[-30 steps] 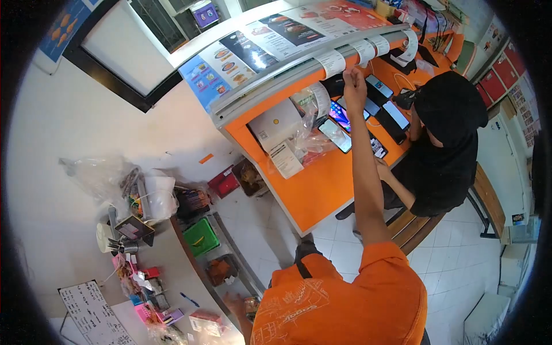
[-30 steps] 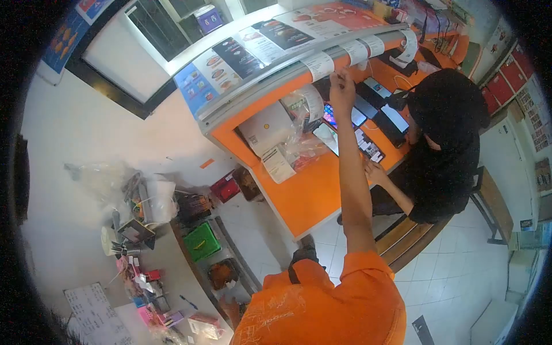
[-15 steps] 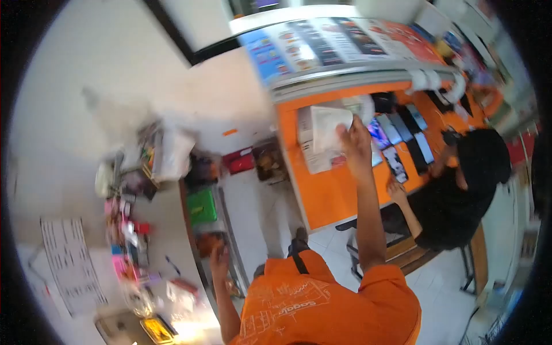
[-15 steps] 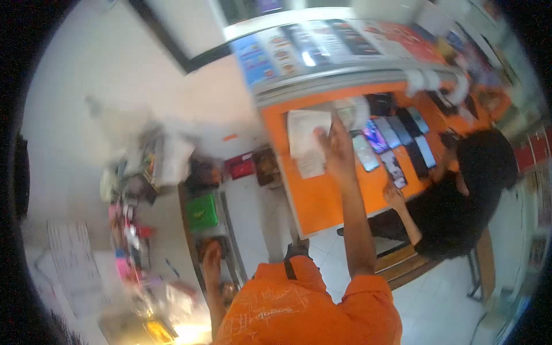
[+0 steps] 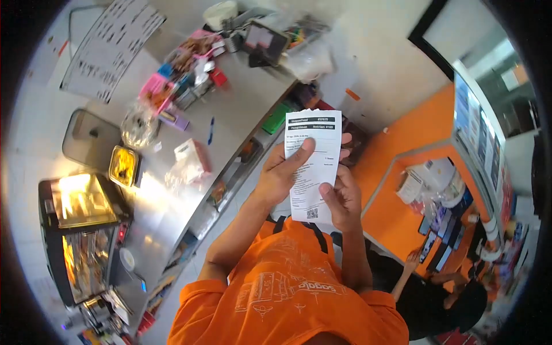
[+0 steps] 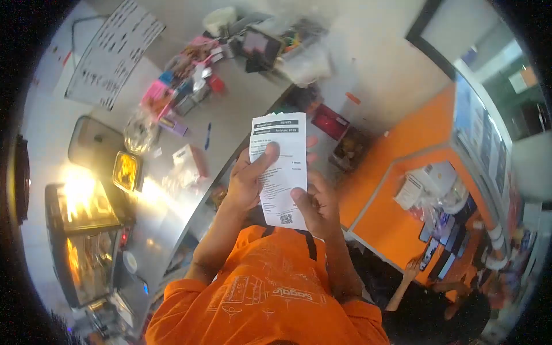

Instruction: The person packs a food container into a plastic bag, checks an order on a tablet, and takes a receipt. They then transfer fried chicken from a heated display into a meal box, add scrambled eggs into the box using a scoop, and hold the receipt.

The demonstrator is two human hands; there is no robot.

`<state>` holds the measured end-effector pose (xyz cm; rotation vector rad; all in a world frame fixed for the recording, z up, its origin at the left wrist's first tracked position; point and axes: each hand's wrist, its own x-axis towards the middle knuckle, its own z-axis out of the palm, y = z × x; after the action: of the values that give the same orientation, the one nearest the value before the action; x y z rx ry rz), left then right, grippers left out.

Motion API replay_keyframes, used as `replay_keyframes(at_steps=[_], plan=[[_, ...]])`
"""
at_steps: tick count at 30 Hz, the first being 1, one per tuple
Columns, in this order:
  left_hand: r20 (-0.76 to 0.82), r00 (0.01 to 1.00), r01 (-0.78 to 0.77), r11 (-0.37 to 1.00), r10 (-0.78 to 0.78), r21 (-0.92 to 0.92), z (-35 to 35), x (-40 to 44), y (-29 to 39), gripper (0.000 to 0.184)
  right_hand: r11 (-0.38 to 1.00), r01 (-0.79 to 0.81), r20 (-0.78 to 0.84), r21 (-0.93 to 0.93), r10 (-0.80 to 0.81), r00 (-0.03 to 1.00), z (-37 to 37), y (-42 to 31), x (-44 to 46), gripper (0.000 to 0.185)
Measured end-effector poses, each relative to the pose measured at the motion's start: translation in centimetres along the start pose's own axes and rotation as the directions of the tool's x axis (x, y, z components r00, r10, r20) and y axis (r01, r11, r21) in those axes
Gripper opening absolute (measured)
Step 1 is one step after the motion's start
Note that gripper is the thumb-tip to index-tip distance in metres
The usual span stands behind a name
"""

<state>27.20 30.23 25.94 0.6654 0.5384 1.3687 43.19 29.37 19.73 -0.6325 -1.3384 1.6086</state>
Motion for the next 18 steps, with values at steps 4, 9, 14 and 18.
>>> replay_keyframes(at_steps=[4, 9, 14, 18], plan=[[-0.066, 0.996, -0.062, 0.99, 0.054, -0.129, -3.3, -2.3, 2.0, 0.057, 0.996, -0.078, 0.104, 0.034, 0.074, 0.992, 3.4, 0.8, 1.1, 0.035], [-0.029, 0.988, -0.152, 0.974, 0.149, -0.167, -9.7, -4.9, 7.0, 0.062, 0.994, -0.105, 0.142, -0.006, 0.105, 0.984, 10.9, 3.8, 3.6, 0.03], [-0.108, 0.96, -0.274, 0.943, 0.257, -0.191, -17.4, -8.6, 12.6, 0.058, 0.969, -0.249, 0.178, -0.002, 0.245, 0.953, 19.2, 8.1, 5.5, 0.029], [-0.245, 0.931, -0.318, 0.93, 0.27, -0.185, -22.6, -11.6, 15.6, 0.071, 0.933, -0.355, 0.195, -0.052, 0.358, 0.913, 24.8, 11.2, 6.6, 0.029]])
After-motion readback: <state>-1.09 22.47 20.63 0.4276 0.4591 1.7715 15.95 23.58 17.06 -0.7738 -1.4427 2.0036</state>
